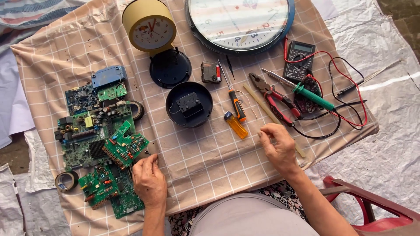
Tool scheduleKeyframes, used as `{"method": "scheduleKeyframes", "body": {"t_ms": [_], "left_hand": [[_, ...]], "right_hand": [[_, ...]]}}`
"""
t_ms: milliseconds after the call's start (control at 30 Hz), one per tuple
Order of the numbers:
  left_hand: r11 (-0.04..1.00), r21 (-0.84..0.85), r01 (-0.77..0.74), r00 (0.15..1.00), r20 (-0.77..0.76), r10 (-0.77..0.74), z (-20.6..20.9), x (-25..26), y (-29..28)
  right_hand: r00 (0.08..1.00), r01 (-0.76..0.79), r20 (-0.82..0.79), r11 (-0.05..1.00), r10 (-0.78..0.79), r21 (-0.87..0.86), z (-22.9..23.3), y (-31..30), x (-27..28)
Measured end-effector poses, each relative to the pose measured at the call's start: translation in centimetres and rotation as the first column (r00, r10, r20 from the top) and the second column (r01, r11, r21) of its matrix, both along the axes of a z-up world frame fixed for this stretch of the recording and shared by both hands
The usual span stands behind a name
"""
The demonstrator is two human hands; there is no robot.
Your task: The person uses a screwdriver to adjust components on a small green circuit board. They then use a soldering iron to apply heat to specific points on the board. Finally, they use the screwdriver to work on a small black component inside a circular black housing.
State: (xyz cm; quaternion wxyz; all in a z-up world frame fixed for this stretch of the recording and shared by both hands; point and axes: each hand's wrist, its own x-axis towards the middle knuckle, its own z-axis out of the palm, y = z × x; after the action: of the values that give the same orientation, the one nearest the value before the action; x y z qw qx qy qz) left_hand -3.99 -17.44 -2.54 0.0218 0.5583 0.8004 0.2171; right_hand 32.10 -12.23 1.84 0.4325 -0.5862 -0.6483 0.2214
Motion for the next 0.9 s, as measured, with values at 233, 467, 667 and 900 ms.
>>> {"method": "scheduleKeyframes", "body": {"t_ms": [233,467,667,900], "left_hand": [[0.996,0.083,0.028,0.997,0.072,-0.034,2.3,1.0,0.3],[0.955,0.277,0.106,0.953,0.247,-0.177,2.4,3.5,-1.5],[0.917,0.348,0.196,0.883,0.344,-0.320,2.6,6.1,-1.1],[0.918,0.363,0.159,0.898,0.334,-0.287,1.5,6.1,-1.2]], "right_hand": [[0.971,0.135,0.201,0.991,-0.128,-0.020,1.0,-0.8,2.3],[0.937,0.168,0.321,0.984,-0.140,-0.061,-0.5,-1.4,3.0],[0.918,0.144,0.379,0.989,-0.116,-0.047,-0.8,-1.4,2.9],[0.961,0.142,0.249,0.987,-0.120,-0.074,-0.4,-1.4,2.5]]}}
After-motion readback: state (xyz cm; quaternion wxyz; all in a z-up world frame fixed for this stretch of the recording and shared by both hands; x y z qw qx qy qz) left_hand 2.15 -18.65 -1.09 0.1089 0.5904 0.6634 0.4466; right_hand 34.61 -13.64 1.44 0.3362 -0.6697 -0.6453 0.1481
